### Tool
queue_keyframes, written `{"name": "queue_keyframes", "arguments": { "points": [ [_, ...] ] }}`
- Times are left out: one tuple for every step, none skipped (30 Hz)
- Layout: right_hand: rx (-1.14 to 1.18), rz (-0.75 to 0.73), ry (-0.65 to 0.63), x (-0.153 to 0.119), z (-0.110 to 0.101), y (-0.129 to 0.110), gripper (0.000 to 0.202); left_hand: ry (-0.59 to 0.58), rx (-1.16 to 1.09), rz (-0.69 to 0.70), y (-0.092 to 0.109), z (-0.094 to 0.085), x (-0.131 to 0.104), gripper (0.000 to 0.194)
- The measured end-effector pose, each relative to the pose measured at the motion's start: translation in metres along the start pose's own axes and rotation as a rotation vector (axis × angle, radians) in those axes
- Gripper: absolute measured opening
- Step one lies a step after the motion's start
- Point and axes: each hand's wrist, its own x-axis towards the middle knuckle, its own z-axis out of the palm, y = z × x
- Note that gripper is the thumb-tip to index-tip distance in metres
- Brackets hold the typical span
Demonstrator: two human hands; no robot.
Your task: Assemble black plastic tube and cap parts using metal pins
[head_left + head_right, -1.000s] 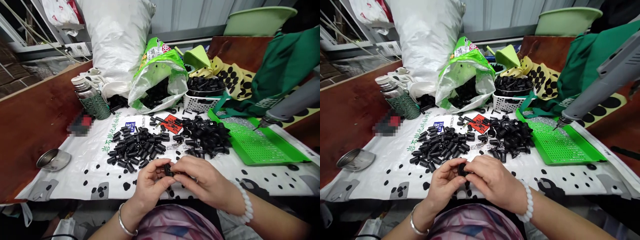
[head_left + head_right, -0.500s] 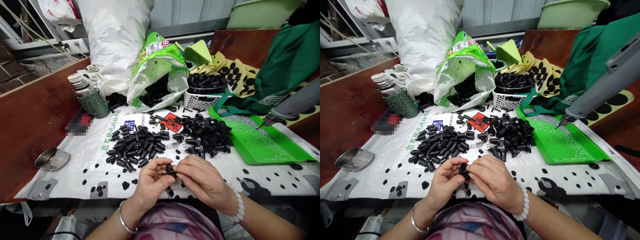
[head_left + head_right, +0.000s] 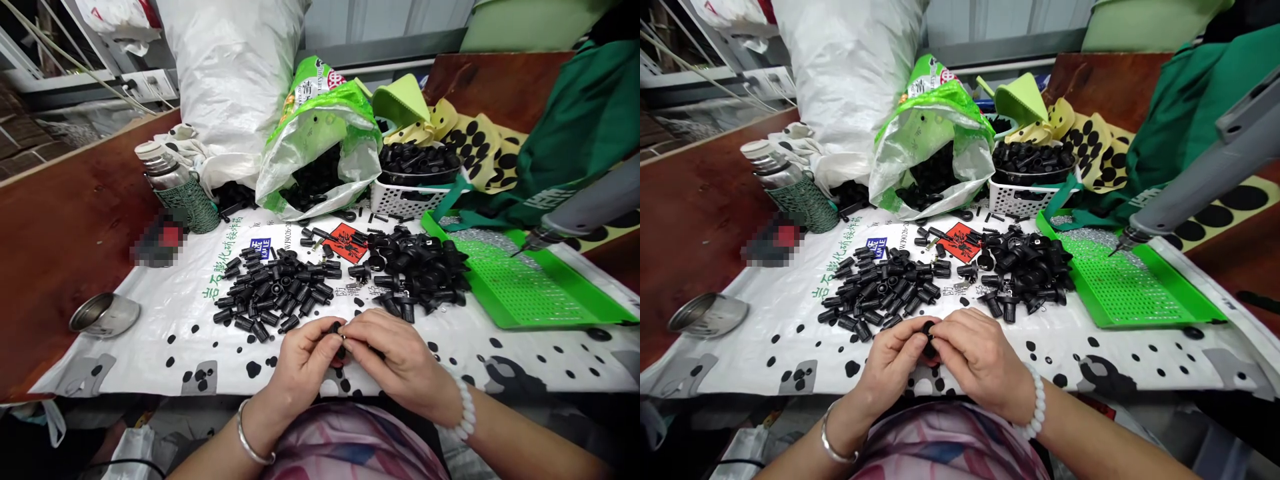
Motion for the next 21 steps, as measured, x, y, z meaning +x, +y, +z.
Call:
{"name": "queue_keyframes", "arguments": {
  "points": [
    [0.006,0.004,0.005,0.001,0.000,-0.001,0.015,-0.002,-0.023,-0.001,0.001,0.000,0.000,0.035],
    [0.016,0.004,0.017,0.002,-0.001,-0.001,0.014,-0.012,-0.041,0.003,0.002,-0.001,-0.001,0.036],
    [0.026,0.004,0.029,0.003,-0.001,-0.001,0.014,-0.029,-0.051,0.011,0.004,-0.002,-0.002,0.037],
    [0.035,0.005,0.039,0.003,-0.002,-0.001,0.014,-0.053,-0.050,0.025,0.005,-0.004,-0.003,0.039],
    [0.042,0.008,0.043,0.004,-0.003,0.000,0.014,-0.075,-0.035,0.041,0.006,-0.007,-0.005,0.039],
    [0.048,0.011,0.044,0.004,-0.004,0.000,0.014,-0.092,-0.003,0.065,0.007,-0.010,-0.006,0.039],
    [0.052,0.018,0.041,0.004,-0.005,0.001,0.013,-0.100,0.045,0.097,0.008,-0.012,-0.007,0.039],
    [0.055,0.026,0.035,0.004,-0.006,0.001,0.013,-0.099,0.109,0.135,0.007,-0.015,-0.007,0.038],
    [0.056,0.033,0.027,0.004,-0.006,0.001,0.012,-0.092,0.187,0.179,0.007,-0.017,-0.007,0.036],
    [0.057,0.036,0.020,0.004,-0.006,0.001,0.012,-0.084,0.273,0.225,0.006,-0.019,-0.006,0.035],
    [0.057,0.038,0.015,0.003,-0.006,0.001,0.011,-0.075,0.357,0.270,0.005,-0.020,-0.005,0.034],
    [0.055,0.037,0.011,0.003,-0.006,0.000,0.011,-0.067,0.434,0.313,0.005,-0.020,-0.005,0.034],
    [0.049,0.034,0.008,0.003,-0.005,0.000,0.011,-0.057,0.494,0.349,0.004,-0.021,-0.004,0.034],
    [0.037,0.028,0.006,0.003,-0.005,-0.001,0.011,-0.047,0.533,0.379,0.004,-0.021,-0.003,0.035],
    [0.020,0.022,0.005,0.003,-0.004,-0.001,0.012,-0.034,0.555,0.402,0.004,-0.021,-0.002,0.036],
    [0.000,0.015,0.010,0.003,-0.004,-0.001,0.013,-0.020,0.565,0.415,0.004,-0.021,-0.002,0.036],
    [-0.021,0.005,0.022,0.003,-0.004,-0.001,0.014,-0.010,0.568,0.419,0.005,-0.020,-0.001,0.034],
    [-0.040,-0.006,0.037,0.003,-0.004,-0.001,0.015,-0.007,0.570,0.417,0.006,-0.020,-0.001,0.032],
    [-0.054,-0.015,0.049,0.002,-0.004,0.000,0.018,-0.009,0.573,0.414,0.006,-0.020,-0.001,0.030],
    [-0.060,-0.021,0.053,0.002,-0.005,0.000,0.023,-0.017,0.575,0.414,0.007,-0.020,-0.001,0.028],
    [-0.060,-0.025,0.046,0.002,-0.005,0.001,0.028,-0.028,0.577,0.418,0.007,-0.019,-0.001,0.028]
  ]
}}
